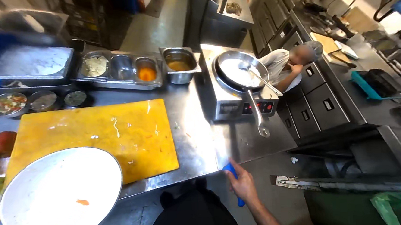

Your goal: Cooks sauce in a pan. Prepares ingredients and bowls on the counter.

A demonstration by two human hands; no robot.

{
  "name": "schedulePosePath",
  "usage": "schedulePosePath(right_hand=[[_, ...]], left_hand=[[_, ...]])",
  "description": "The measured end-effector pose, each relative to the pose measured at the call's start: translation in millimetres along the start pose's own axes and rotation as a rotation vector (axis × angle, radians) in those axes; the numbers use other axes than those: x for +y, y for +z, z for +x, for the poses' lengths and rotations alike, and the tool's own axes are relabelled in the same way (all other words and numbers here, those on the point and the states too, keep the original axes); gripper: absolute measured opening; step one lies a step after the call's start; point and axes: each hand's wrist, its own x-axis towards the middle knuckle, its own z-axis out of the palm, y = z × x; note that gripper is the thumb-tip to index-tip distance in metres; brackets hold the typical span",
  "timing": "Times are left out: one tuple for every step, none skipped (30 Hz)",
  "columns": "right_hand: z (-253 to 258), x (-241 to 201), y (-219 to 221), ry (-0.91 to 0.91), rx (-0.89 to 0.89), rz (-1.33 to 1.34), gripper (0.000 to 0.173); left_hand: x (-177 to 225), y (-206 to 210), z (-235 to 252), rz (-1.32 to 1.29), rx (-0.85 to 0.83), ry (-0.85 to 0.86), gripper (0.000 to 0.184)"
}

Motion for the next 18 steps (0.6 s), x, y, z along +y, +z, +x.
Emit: schedulePosePath(right_hand=[[-2.2, -4.6, 4.7, -0.021, -0.003, -0.008, 0.053], [-2.6, -11.5, 8.7, -0.051, -0.008, -0.032, 0.053], [-2.4, -19.9, 11.9, -0.093, -0.013, -0.075, 0.052], [-2.8, -28.7, 14.0, -0.136, -0.021, -0.135, 0.051], [-3.5, -38.3, 14.3, -0.172, -0.029, -0.204, 0.05], [-3.9, -47.0, 13.3, -0.21, -0.025, -0.272, 0.049], [-4.8, -54.3, 12.2, -0.249, 0.007, -0.338, 0.048], [-5.7, -60.1, 11.2, -0.289, 0.062, -0.401, 0.047], [-5.0, -63.9, 10.0, -0.326, 0.124, -0.466, 0.047], [-3.7, -68.5, 6.7, -0.319, 0.138, -0.536, 0.049], [-2.5, -74.0, 1.9, -0.263, 0.091, -0.605, 0.05], [-0.8, -77.3, -1.9, -0.226, 0.051, -0.643, 0.051], [1.8, -77.9, -4.1, -0.226, 0.048, -0.658, 0.051], [4.8, -76.0, -4.8, -0.252, 0.068, -0.654, 0.051], [7.6, -73.2, -5.2, -0.272, 0.077, -0.648, 0.051], [10.9, -70.3, -6.6, -0.273, 0.061, -0.637, 0.051], [15.4, -64.6, -8.9, -0.289, 0.056, -0.6, 0.05], [21.9, -56.8, -12.0, -0.334, 0.082, -0.531, 0.049]], left_hand=[[0.6, 1.7, -0.4, -0.008, 0.001, -0.008, 0.025], [1.1, 2.7, -0.7, -0.01, 0.002, -0.02, 0.021], [1.7, 3.3, -1.0, -0.015, 0.003, -0.028, 0.019], [1.4, 3.5, -1.2, -0.019, 0.0, -0.03, 0.019], [1.2, 4.1, -1.2, -0.021, -0.001, -0.028, 0.02], [1.0, 4.6, -1.4, -0.021, 0.0, -0.024, 0.021], [1.1, 4.7, -2.1, -0.022, 0.01, -0.016, 0.022], [1.4, 4.3, -3.2, -0.017, 0.022, -0.01, 0.023], [1.9, 4.0, -4.4, -0.014, 0.031, -0.007, 0.023], [1.6, 3.7, -5.9, -0.015, 0.036, -0.004, 0.023], [0.2, 2.6, -7.2, -0.024, 0.039, 0.0, 0.024], [-1.3, 0.9, -8.0, -0.032, 0.039, 0.001, 0.024], [-2.4, -0.3, -7.9, -0.035, 0.04, -0.001, 0.023], [-3.5, -1.3, -7.9, -0.04, 0.046, -0.005, 0.022], [-4.0, -2.6, -8.8, -0.045, 0.052, -0.009, 0.022], [-3.7, -3.0, -10.4, -0.048, 0.054, -0.01, 0.022], [-3.0, -3.1, -12.3, -0.049, 0.057, -0.008, 0.022], [-2.6, -3.7, -13.1, -0.051, 0.058, -0.005, 0.022]])
